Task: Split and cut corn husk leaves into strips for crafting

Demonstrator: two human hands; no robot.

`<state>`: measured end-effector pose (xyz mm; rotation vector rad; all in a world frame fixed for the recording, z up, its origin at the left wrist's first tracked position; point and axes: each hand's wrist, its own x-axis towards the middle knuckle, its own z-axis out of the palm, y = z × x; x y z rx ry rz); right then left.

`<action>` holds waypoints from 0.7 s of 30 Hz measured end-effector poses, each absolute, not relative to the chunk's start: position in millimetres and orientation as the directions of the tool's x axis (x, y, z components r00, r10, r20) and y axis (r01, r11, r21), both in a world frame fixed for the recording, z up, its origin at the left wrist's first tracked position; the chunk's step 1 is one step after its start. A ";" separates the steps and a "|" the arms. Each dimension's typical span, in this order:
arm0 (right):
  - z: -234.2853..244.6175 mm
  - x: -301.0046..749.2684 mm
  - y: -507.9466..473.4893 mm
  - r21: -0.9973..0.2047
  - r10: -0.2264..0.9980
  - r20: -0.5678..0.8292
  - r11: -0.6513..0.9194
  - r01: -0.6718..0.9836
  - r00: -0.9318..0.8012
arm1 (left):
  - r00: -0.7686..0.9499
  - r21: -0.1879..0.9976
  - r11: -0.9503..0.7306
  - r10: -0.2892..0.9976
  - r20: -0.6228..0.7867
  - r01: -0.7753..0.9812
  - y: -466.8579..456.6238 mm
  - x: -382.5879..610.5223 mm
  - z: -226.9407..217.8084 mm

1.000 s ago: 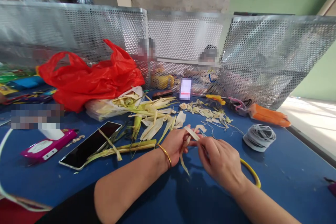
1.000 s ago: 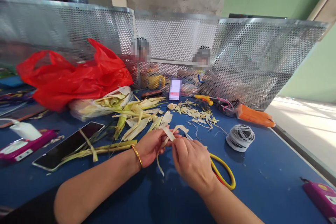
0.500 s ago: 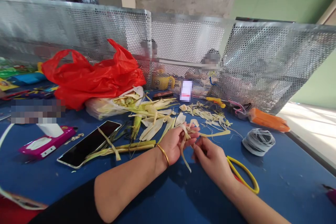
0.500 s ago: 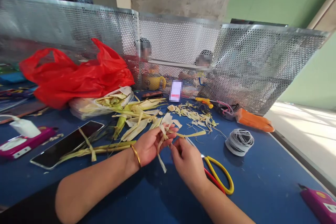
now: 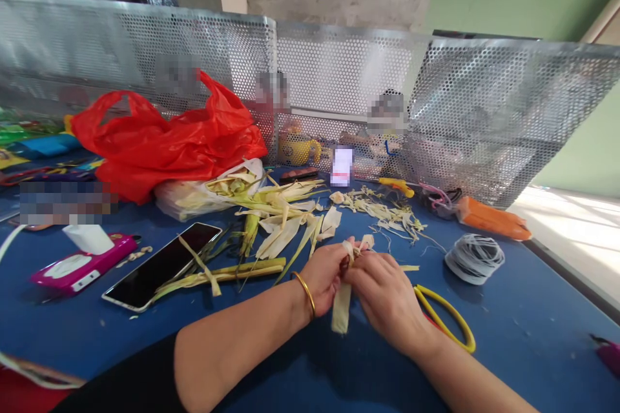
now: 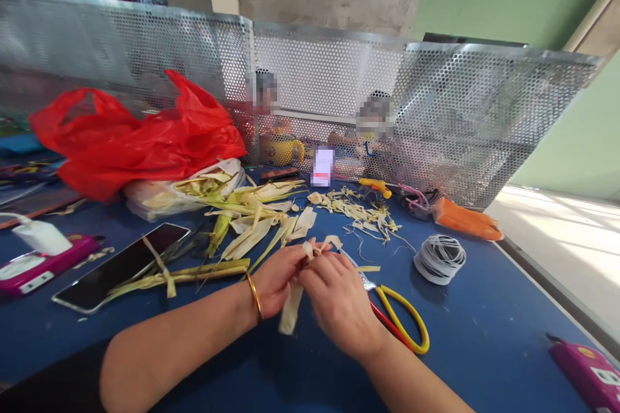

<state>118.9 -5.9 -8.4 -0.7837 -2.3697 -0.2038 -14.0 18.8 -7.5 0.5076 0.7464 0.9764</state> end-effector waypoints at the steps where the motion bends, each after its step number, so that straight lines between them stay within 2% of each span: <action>1: -9.1 120.8 -4.3 -0.186 0.559 0.653 0.772 0.607 -0.511 | 0.350 0.703 0.462 0.883 -0.312 -0.541 18.2 -14.1 -8.0; 2: -10.1 123.0 -2.2 -0.337 0.645 0.666 0.709 0.619 -0.375 | 0.344 0.729 0.442 0.892 -0.295 -0.523 17.7 -14.4 -8.1; 4: -13.1 127.2 3.5 -0.596 0.793 0.593 0.547 0.588 -0.137 | 0.332 0.787 0.403 0.905 -0.267 -0.467 16.5 -15.4 -6.9; 7: -18.9 131.3 12.3 -0.788 0.932 0.361 0.318 0.527 -0.024 | 0.311 0.856 0.349 0.920 -0.237 -0.382 15.5 -16.0 -4.6; 10: -22.7 131.3 17.7 -0.887 0.989 0.148 0.135 0.443 -0.004 | 0.275 0.898 0.310 0.934 -0.226 -0.313 15.9 -15.9 -4.0; 13: -22.0 129.1 19.6 -0.931 0.999 0.006 -0.009 0.365 0.040 | 0.250 0.911 0.290 0.943 -0.220 -0.293 16.7 -16.9 -3.7; 17: -17.1 126.7 19.3 -0.929 0.999 -0.039 -0.048 0.366 0.032 | 0.310 0.910 0.278 0.933 -0.181 -0.307 15.1 -18.4 -2.0; 21: -14.0 125.1 16.9 -0.960 0.998 -0.056 -0.055 0.276 0.006 | 0.302 0.934 0.223 0.944 -0.135 -0.279 13.3 -15.7 -3.2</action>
